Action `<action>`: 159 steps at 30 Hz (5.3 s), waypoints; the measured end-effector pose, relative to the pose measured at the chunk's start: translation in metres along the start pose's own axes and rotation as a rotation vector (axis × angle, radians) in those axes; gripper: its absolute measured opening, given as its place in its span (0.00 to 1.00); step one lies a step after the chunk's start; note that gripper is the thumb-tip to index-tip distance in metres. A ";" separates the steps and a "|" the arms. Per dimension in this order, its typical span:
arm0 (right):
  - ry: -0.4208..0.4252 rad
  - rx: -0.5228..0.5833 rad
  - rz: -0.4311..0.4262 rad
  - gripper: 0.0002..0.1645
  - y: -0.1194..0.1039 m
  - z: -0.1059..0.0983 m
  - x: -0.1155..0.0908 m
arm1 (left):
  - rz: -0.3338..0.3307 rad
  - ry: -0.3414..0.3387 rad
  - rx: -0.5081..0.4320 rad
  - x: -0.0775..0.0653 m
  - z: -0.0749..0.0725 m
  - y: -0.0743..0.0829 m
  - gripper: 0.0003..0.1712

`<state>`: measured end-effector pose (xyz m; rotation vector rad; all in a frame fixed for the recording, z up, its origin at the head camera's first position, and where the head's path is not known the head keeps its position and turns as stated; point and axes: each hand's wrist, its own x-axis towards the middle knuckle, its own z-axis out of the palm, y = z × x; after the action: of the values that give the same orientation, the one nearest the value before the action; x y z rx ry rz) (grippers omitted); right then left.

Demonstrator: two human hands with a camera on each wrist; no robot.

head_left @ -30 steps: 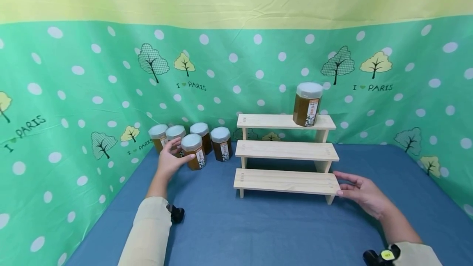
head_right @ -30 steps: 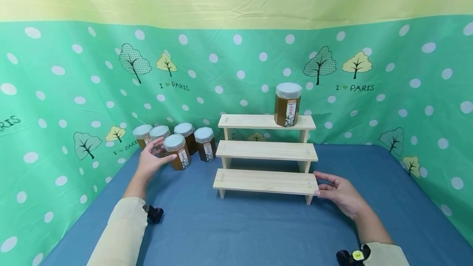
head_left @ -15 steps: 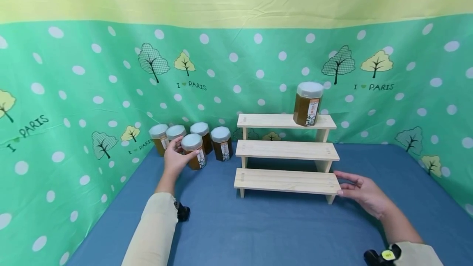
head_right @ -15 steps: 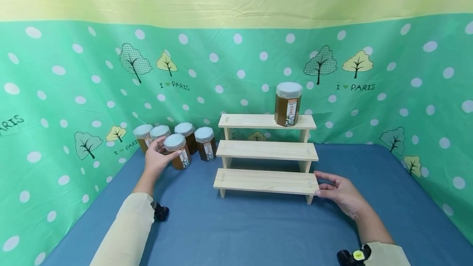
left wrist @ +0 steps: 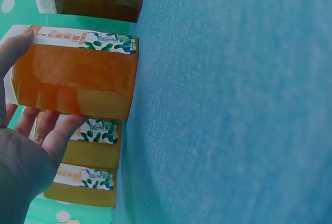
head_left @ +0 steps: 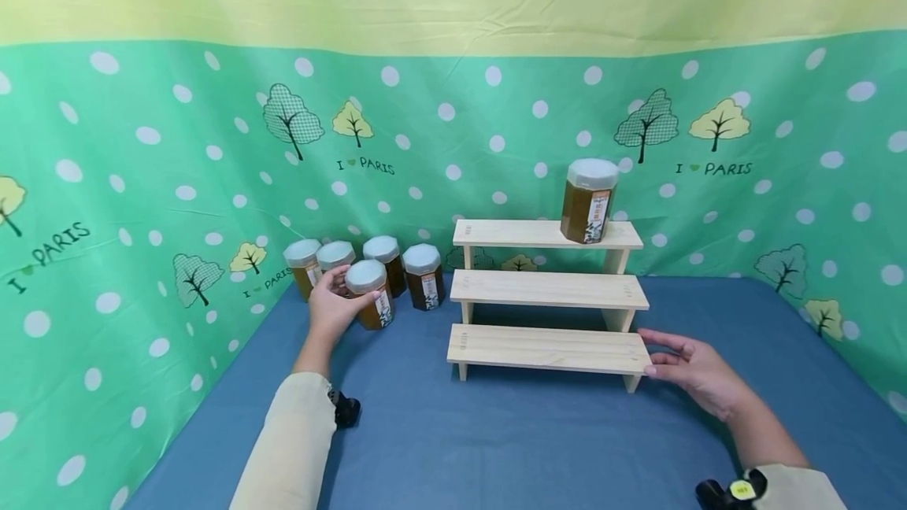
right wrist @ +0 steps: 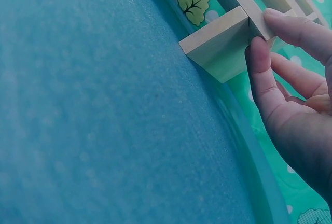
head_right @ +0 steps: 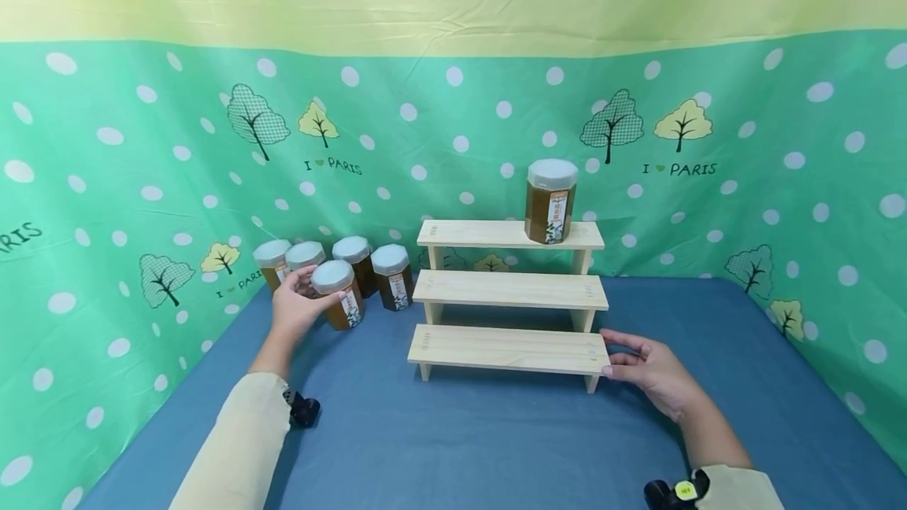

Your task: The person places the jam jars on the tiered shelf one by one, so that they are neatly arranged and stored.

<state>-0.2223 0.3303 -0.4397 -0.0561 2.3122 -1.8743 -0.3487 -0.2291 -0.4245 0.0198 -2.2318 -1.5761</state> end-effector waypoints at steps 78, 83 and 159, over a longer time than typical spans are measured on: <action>-0.004 -0.027 -0.025 0.48 0.000 0.000 -0.001 | 0.169 -0.091 -0.051 -0.044 0.012 0.084 0.42; 0.000 -0.031 -0.020 0.49 0.000 0.000 -0.001 | 0.182 -0.085 -0.035 -0.043 0.013 0.090 0.42; 0.003 -0.068 0.002 0.49 0.000 0.000 0.001 | 0.192 -0.198 -0.068 -0.021 0.080 0.192 0.44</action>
<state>-0.2235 0.3301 -0.4403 -0.0590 2.3772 -1.7951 -0.3140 -0.0819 -0.2792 -0.3740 -2.2458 -1.6073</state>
